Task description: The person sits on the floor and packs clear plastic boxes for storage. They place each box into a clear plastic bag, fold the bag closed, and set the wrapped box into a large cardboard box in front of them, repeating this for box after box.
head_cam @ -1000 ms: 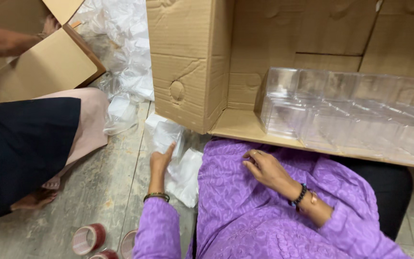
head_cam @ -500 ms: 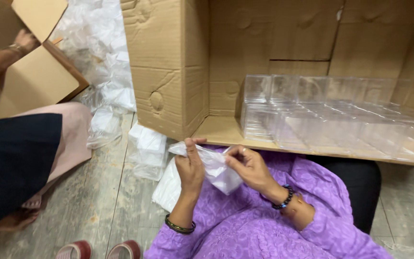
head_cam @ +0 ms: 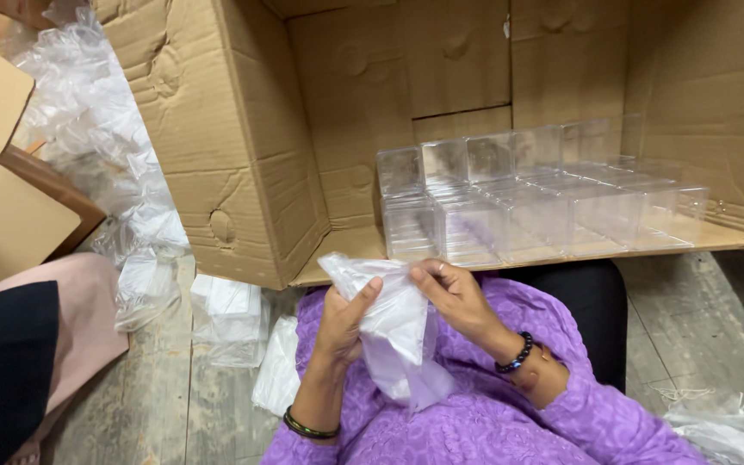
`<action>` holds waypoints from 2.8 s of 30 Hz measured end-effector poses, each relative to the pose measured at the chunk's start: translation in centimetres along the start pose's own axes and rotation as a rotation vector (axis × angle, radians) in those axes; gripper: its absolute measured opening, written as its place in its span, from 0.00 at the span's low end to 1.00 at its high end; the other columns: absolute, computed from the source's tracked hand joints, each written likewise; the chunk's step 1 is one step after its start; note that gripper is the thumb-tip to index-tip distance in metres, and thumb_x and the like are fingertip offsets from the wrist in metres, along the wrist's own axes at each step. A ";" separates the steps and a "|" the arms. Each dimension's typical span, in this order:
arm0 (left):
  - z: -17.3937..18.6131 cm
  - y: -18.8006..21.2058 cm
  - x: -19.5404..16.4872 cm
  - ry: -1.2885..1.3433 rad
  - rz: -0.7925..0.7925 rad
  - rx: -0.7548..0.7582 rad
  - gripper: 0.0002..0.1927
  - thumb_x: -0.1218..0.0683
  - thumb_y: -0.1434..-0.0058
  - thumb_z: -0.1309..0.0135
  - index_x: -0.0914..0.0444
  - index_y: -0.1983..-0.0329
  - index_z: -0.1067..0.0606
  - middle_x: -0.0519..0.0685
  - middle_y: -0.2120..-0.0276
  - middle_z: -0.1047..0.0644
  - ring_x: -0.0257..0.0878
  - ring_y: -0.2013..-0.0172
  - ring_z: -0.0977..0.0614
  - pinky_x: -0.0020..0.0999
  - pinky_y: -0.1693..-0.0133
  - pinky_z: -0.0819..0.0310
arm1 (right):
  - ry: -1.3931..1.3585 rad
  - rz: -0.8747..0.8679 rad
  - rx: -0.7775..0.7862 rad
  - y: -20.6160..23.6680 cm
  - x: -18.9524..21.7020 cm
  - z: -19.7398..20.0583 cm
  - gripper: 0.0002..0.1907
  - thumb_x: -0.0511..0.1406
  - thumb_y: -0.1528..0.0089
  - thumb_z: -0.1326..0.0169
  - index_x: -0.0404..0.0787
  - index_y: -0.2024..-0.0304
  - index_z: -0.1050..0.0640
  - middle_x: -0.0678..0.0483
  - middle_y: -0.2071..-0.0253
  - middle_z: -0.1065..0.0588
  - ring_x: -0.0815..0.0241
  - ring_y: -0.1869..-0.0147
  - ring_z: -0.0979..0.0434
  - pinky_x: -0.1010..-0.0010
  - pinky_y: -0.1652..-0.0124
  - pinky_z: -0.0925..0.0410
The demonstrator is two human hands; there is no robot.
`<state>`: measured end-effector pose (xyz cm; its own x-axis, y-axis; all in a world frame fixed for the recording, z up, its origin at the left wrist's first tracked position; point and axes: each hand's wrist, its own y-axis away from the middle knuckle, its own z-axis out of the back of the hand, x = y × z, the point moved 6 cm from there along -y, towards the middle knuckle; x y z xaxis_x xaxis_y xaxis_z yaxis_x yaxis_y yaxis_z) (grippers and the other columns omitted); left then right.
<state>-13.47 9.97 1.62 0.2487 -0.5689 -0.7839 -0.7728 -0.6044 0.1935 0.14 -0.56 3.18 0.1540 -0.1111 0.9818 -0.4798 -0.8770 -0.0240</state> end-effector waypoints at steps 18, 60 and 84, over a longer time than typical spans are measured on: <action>-1.5 0.1 1.1 -0.051 -0.138 -0.115 0.14 0.60 0.42 0.37 0.65 0.53 0.23 0.48 0.65 0.19 0.35 0.67 0.18 0.31 0.63 0.23 | -0.093 0.091 -0.117 1.2 -1.0 1.2 0.07 0.32 0.35 0.43 0.34 0.56 0.22 0.62 0.65 0.22 0.76 0.63 0.26 0.83 0.63 0.31; -2.2 -11.9 10.4 -0.360 -0.050 0.131 0.18 0.51 0.28 0.54 0.65 0.42 0.26 0.48 0.61 0.21 0.35 0.65 0.22 0.32 0.66 0.26 | 0.075 0.147 -0.487 0.3 -1.9 14.7 0.09 0.37 0.28 0.47 0.38 0.60 0.26 0.58 0.70 0.27 0.70 0.73 0.34 0.75 0.70 0.34; 13.2 7.1 11.8 0.103 0.360 0.316 0.30 0.49 0.30 0.44 0.69 0.30 0.34 0.54 0.42 0.24 0.42 0.46 0.20 0.36 0.47 0.21 | -0.043 -0.203 0.370 -3.5 -10.8 -7.0 0.11 0.33 0.31 0.50 0.33 0.49 0.23 0.59 0.61 0.22 0.72 0.59 0.22 0.78 0.58 0.27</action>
<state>-23.75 6.28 -14.06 -0.0228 -0.7725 -0.6346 -0.9556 -0.1697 0.2409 -5.87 6.95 -6.04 0.2533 0.0689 0.9649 -0.0943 -0.9910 0.0955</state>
